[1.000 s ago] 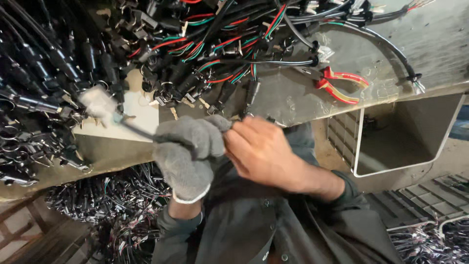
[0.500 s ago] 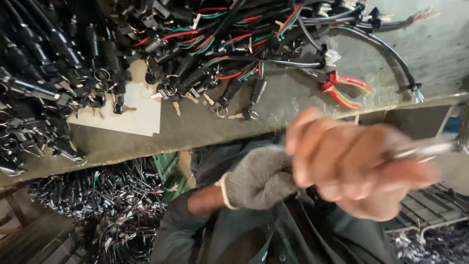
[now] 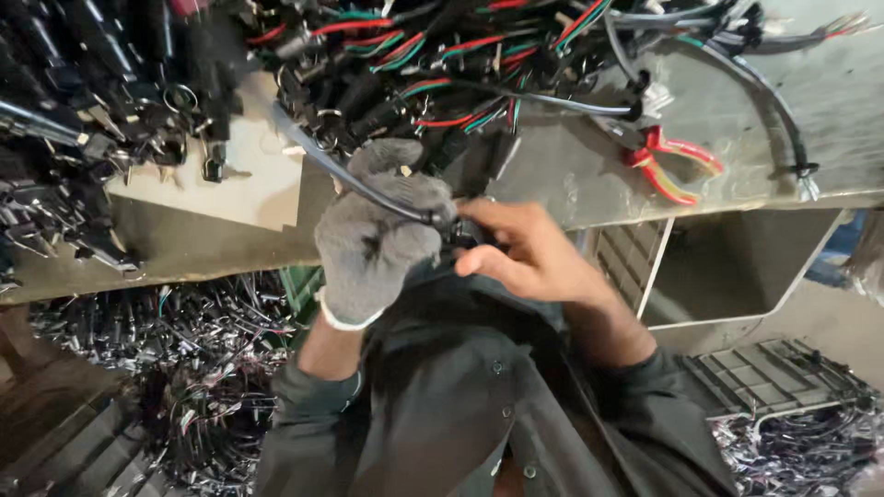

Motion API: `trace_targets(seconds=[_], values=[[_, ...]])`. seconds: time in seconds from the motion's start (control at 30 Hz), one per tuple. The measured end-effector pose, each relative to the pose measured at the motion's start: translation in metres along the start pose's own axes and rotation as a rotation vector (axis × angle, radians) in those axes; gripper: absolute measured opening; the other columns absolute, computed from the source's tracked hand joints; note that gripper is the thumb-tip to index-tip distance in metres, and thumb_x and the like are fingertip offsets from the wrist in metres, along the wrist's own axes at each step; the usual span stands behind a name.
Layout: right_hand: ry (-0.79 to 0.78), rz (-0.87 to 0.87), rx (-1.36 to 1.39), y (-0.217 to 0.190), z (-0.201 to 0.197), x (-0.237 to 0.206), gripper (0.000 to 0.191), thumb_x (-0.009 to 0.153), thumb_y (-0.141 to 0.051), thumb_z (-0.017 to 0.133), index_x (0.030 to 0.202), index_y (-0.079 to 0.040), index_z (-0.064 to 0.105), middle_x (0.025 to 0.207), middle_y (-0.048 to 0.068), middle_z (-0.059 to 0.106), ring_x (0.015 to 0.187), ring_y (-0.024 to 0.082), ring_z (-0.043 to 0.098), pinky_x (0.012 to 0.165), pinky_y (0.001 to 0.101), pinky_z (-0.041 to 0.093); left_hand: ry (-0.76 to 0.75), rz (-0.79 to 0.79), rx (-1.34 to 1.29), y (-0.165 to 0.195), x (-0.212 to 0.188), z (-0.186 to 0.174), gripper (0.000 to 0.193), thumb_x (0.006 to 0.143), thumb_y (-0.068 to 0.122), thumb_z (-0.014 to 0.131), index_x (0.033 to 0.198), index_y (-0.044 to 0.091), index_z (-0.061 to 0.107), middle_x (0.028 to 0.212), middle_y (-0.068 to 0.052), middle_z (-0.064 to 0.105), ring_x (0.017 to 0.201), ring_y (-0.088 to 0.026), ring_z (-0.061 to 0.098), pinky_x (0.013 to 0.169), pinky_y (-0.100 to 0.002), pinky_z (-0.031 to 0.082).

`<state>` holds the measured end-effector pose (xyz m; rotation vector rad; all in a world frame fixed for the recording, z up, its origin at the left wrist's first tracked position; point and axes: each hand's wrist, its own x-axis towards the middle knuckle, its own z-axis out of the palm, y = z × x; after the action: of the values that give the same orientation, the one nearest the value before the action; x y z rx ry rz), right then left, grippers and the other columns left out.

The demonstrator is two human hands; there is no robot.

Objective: The person holds a black cable in a gloved hand and uses red-handled pliers to strip insulation from its ends, exposing the inner red and green wires. They repeat the stripping cycle on successive cables and gather the processed cables into a pile on the workbench.

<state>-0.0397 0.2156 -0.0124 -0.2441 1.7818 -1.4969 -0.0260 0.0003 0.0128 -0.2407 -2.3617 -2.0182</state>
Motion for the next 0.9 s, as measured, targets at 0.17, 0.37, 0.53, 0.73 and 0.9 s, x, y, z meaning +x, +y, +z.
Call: trace_targets(seconds=[0.17,0.37,0.53,0.73,0.9], values=[[0.208,-0.459,-0.114,0.017,-0.005,-0.004,0.053,0.104,-0.037,0.067,0.134,0.003,0.05,0.118,0.016,0.065,0.105,0.024,0.067,0.091,0.0369,0.053,0.151,0.028,-0.074,-0.001,-0.009,0.029,0.021,0.099,0.013,0.076,0.115,0.004,0.068,0.114,-0.008,0.069,0.109,-0.022,0.065,0.104,-0.038,0.051],[0.34,-0.498,-0.377,0.008,-0.005,-0.001,0.028,0.103,-0.015,0.059,0.129,-0.004,0.058,0.109,0.013,0.063,0.098,0.031,0.06,0.091,0.0398,0.048,0.099,-0.201,-0.092,-0.011,-0.027,0.018,0.026,0.09,0.018,0.082,0.11,0.006,0.07,0.112,-0.005,0.073,0.092,-0.019,0.071,0.085,-0.034,0.059],[0.338,-0.662,-0.466,0.02,-0.005,-0.004,0.034,0.103,-0.006,0.061,0.136,-0.003,0.054,0.117,0.016,0.061,0.103,0.034,0.06,0.088,0.0385,0.05,0.006,0.003,0.35,-0.002,-0.015,0.012,0.032,0.079,0.026,0.092,0.105,0.013,0.077,0.108,-0.002,0.075,0.105,-0.024,0.073,0.093,-0.037,0.057],[0.34,-0.55,-0.32,0.032,0.006,-0.012,0.037,0.101,-0.008,0.062,0.136,0.001,0.054,0.099,0.014,0.056,0.084,0.028,0.056,0.076,0.0367,0.046,-0.178,0.031,0.268,-0.004,0.002,0.002,0.03,0.084,0.027,0.089,0.109,0.017,0.076,0.119,-0.002,0.075,0.112,-0.023,0.073,0.1,-0.036,0.058],[0.268,-0.334,0.077,0.035,0.006,-0.013,0.036,0.103,-0.017,0.052,0.133,0.001,0.057,0.087,0.006,0.058,0.077,0.013,0.053,0.068,0.0305,0.044,-0.053,0.014,0.295,-0.007,-0.011,0.019,0.044,0.09,0.025,0.085,0.127,0.008,0.068,0.116,-0.002,0.076,0.105,-0.022,0.073,0.094,-0.037,0.057]])
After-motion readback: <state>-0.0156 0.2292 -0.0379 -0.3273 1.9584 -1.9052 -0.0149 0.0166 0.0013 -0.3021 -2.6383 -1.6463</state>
